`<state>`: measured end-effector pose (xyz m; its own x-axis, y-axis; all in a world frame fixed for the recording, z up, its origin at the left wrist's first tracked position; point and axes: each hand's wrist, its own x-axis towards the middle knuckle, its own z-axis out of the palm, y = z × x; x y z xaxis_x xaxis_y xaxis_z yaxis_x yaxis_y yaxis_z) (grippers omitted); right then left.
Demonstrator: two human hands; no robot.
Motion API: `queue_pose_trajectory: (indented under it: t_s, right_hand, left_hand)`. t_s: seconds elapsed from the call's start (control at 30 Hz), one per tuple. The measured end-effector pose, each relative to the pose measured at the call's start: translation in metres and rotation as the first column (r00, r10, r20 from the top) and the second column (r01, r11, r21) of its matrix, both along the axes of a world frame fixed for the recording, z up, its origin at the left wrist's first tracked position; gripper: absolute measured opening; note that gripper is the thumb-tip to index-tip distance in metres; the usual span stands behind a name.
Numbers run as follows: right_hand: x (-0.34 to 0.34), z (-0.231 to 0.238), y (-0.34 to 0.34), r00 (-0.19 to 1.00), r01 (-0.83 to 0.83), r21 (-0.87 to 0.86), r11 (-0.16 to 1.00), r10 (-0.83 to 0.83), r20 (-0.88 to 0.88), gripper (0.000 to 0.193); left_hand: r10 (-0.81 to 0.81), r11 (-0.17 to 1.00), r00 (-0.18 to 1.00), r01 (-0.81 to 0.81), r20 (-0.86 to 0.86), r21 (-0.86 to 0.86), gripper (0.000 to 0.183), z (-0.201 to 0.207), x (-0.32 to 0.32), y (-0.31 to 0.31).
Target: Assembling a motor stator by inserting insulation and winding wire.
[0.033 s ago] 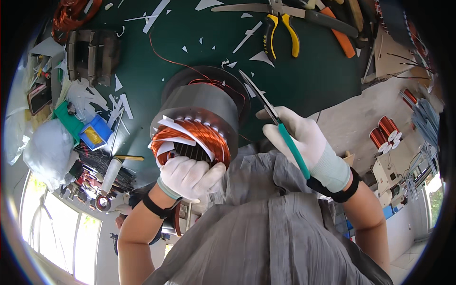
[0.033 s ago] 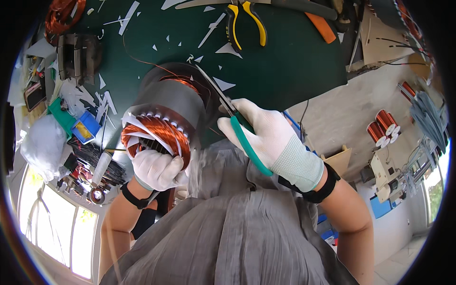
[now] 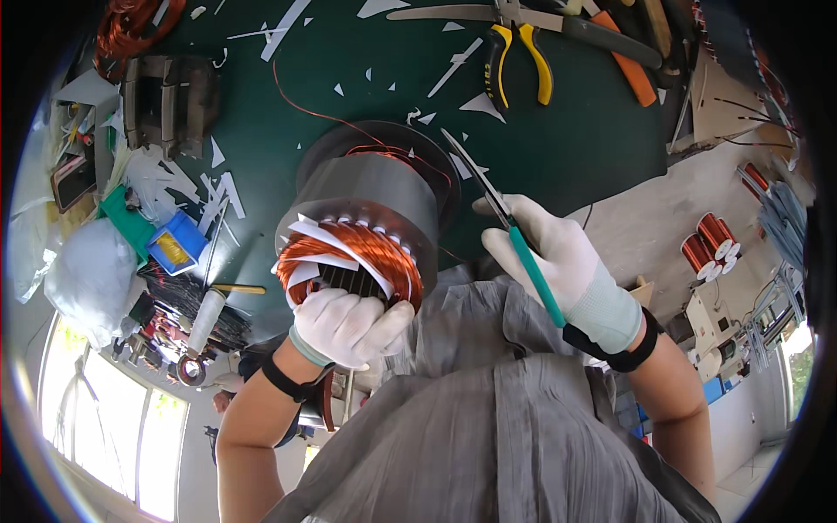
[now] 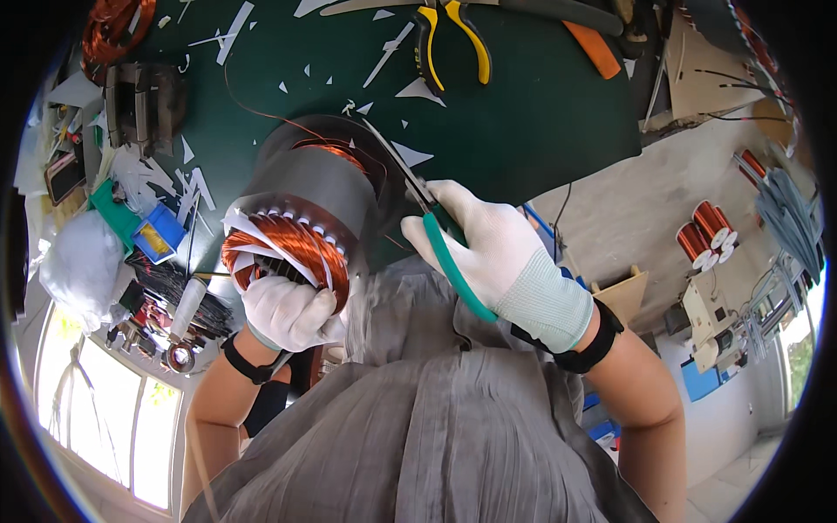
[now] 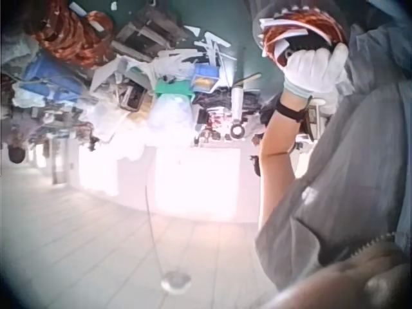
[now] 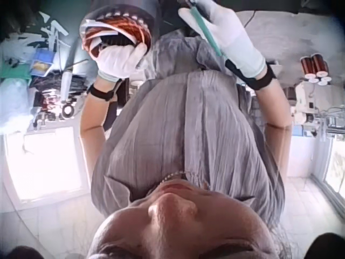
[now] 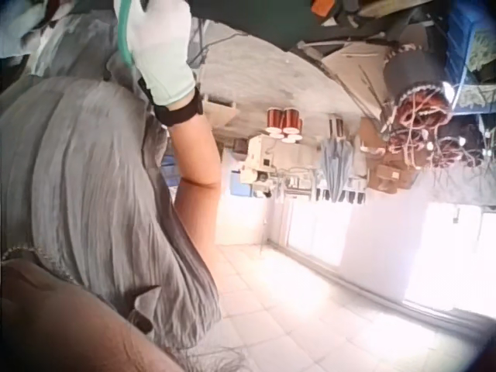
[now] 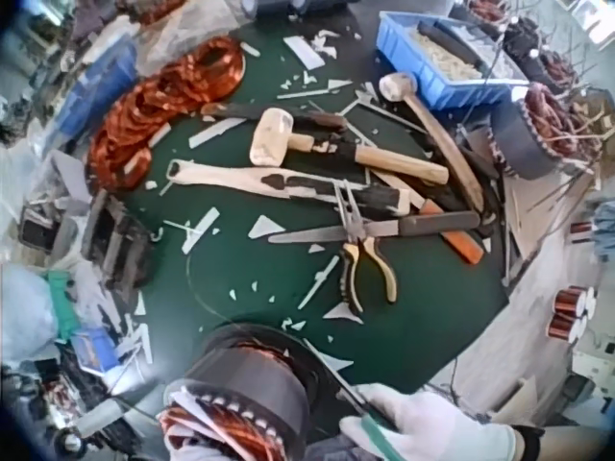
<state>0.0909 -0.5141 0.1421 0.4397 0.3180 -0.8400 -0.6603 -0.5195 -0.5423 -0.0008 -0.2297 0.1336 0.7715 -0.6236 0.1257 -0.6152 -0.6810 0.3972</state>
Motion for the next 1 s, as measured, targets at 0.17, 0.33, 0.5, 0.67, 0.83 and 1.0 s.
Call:
queue_pose_trajectory:
  t_s: [0.17, 0.33, 0.5, 0.67, 0.83, 1.0]
  right_hand:
    - [0.018, -0.011, -0.005, 0.849, -0.272, -0.274, 0.923, 0.364, 0.383, 0.06]
    - [0.044, -0.01, -0.024, 0.571, -0.23, -0.423, 0.876, 0.474, 0.67, 0.046]
    - [0.081, -0.031, -0.047, 0.547, 0.028, -0.366, 0.93, 0.292, 0.785, 0.036]
    - [0.117, -0.066, -0.059, 0.304, 0.058, -0.55, 0.833, 0.51, 0.805, 0.036]
    - [0.136, -0.087, -0.062, 0.254, -0.038, -0.686, 0.727, 0.671, 0.697, 0.034]
    - [0.133, -0.057, -0.059, 0.528, -0.292, -0.555, 0.778, 0.616, 0.585, 0.021]
  left_hand:
    - [0.032, 0.999, 0.997, -0.035, -0.063, -0.035, 0.029, 0.008, 0.007, -0.005]
    - [0.141, 0.981, 0.989, -0.145, -0.045, -0.128, 0.037, 0.049, 0.04, -0.006]
    - [0.168, 0.986, 0.947, -0.162, -0.273, 0.045, 0.046, 0.041, 0.082, 0.0]
    - [0.104, 0.995, 0.947, -0.096, -0.304, 0.041, 0.051, 0.036, 0.092, 0.003]
    - [0.169, 0.986, 0.921, -0.155, -0.351, 0.067, 0.062, 0.033, 0.099, 0.002]
    - [0.322, 0.923, 0.861, -0.378, -0.394, -0.072, 0.07, 0.024, 0.087, 0.007]
